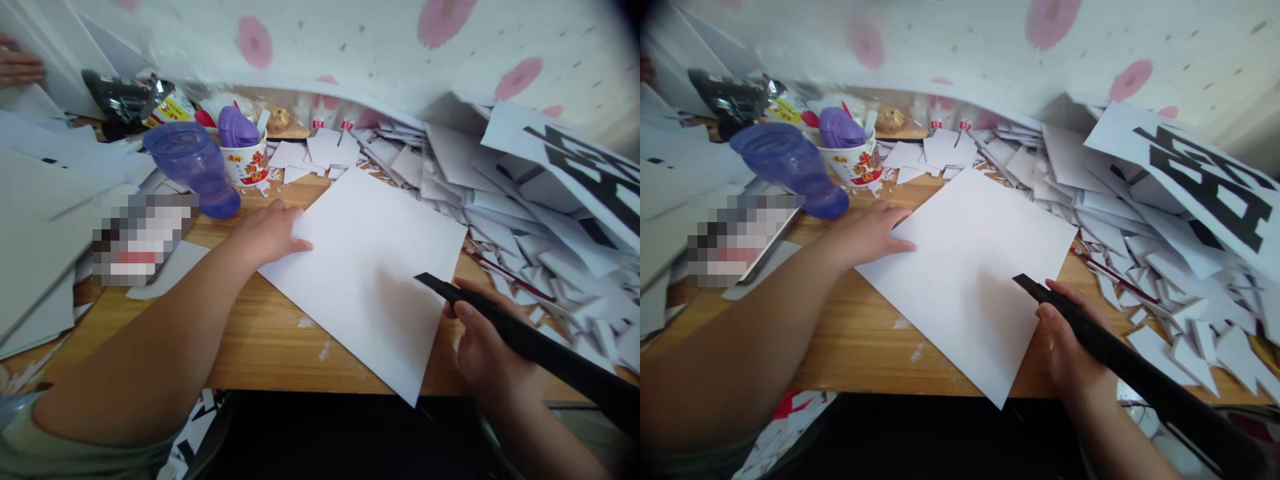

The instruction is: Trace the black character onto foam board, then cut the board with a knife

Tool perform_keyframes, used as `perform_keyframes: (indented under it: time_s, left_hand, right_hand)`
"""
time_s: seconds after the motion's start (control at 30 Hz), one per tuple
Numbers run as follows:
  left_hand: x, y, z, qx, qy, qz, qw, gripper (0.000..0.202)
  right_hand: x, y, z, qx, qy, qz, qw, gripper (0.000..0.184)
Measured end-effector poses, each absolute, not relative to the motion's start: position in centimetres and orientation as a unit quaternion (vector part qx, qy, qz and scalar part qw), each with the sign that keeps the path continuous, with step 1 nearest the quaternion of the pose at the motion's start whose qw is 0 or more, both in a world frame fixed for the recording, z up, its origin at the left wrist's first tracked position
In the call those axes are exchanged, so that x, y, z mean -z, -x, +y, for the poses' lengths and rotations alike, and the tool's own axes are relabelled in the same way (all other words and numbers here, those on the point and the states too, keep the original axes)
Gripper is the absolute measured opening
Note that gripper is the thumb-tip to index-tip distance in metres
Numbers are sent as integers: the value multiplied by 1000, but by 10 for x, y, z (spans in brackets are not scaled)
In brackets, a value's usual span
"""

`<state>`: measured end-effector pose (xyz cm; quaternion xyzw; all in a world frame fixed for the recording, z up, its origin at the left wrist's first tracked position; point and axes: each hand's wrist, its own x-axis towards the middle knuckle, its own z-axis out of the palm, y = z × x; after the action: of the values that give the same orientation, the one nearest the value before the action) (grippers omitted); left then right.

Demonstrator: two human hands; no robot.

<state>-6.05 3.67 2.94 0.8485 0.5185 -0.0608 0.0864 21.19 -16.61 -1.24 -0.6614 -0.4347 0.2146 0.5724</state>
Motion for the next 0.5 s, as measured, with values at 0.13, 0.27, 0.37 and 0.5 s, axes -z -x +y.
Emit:
perform_keyframes:
  time_s: [0.13, 0.27, 0.37, 0.5]
  left_hand:
    - [-41, 64, 35, 80, -839, 525, 116, 58]
    - [-54, 73, 29, 190, -818, 476, 262, 34]
    - [-56, 75, 24, 220, -797, 424, 370, 24]
    - [-50, 71, 19, 204, -784, 405, 425, 21]
  right_hand:
    - [4, -208, -162, -244, 644, -402, 603, 20]
    - [1, -212, -142, -256, 596, -383, 658, 23]
    - [-7, -223, -119, -253, 579, -365, 684, 22]
    - [-22, -242, -102, -254, 565, -304, 724, 16]
